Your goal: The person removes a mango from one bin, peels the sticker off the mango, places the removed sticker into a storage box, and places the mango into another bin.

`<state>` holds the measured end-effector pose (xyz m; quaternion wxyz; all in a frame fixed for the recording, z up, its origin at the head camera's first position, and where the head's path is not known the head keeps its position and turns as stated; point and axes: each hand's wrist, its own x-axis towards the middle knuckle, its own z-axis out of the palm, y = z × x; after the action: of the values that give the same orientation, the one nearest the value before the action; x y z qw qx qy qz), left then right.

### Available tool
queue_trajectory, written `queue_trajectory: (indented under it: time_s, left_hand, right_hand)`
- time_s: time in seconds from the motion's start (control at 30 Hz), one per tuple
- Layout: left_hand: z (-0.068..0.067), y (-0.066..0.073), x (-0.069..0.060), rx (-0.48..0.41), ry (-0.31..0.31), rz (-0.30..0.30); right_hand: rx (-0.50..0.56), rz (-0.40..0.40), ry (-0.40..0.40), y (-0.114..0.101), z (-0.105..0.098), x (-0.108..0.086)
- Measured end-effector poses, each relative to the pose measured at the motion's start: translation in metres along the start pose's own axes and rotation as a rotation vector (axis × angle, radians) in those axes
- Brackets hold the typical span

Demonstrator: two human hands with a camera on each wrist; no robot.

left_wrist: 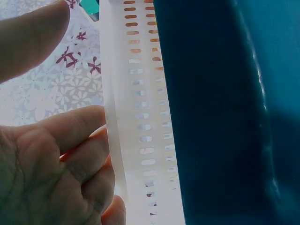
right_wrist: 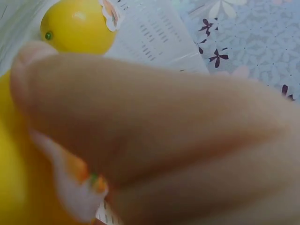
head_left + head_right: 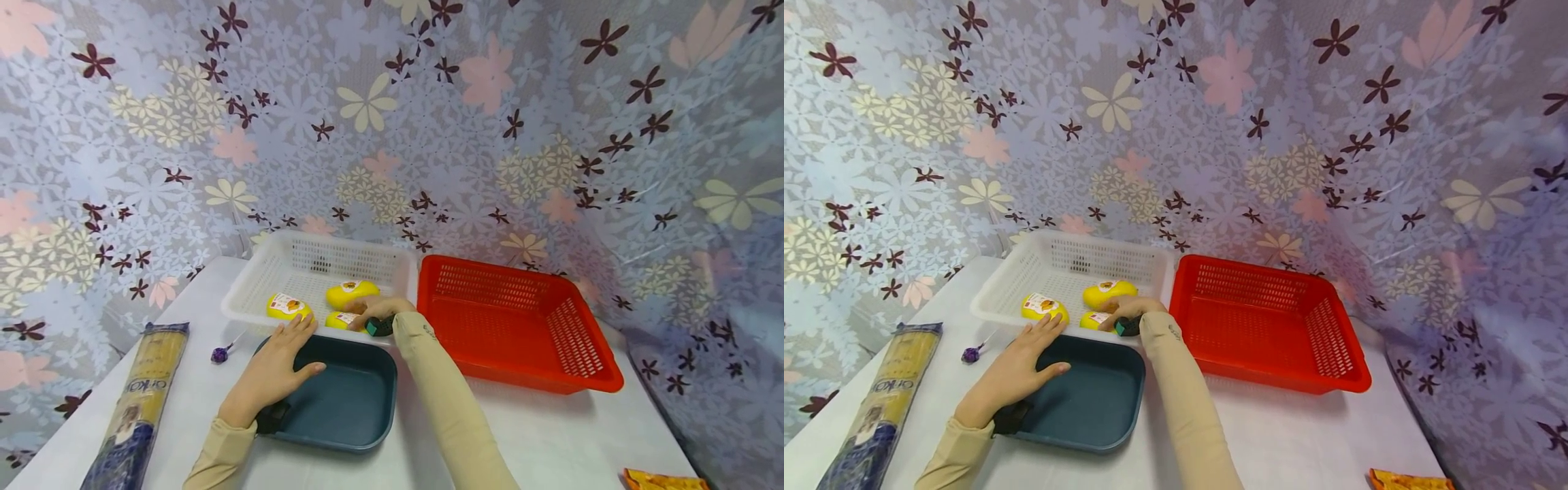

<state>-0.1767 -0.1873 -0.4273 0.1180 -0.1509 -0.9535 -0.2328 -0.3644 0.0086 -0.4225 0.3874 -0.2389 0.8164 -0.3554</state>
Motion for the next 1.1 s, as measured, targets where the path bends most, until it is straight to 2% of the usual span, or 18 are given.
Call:
queue_trajectory:
  time_s: [0.13,0.27,0.57,0.93,1.1]
  left_hand:
    - [0.0004,-0.0001,0.0003,0.003,-0.003,-0.005]
    - [0.0007,0.0000,0.0005,0.008,-0.001,-0.006]
    - [0.0007,-0.0004,0.0006,0.017,-0.001,0.000]
    - [0.0003,-0.0015,-0.0005,0.023,0.005,-0.001]
    - [0.0000,-0.0004,-0.0001,0.020,0.007,0.012]
  right_hand:
    - [0.014,0.038,0.003,-0.0004,0.0015,-0.0032]
    - [-0.038,0.038,0.011,-0.0008,0.0009,-0.0029]
    - [-0.040,0.067,0.039,-0.0014,0.0022,-0.0025]
    - [-0.046,0.037,0.047,-0.0047,0.0015,-0.0036]
    - [-0.130,-0.030,0.052,-0.0051,-0.0044,-0.0017]
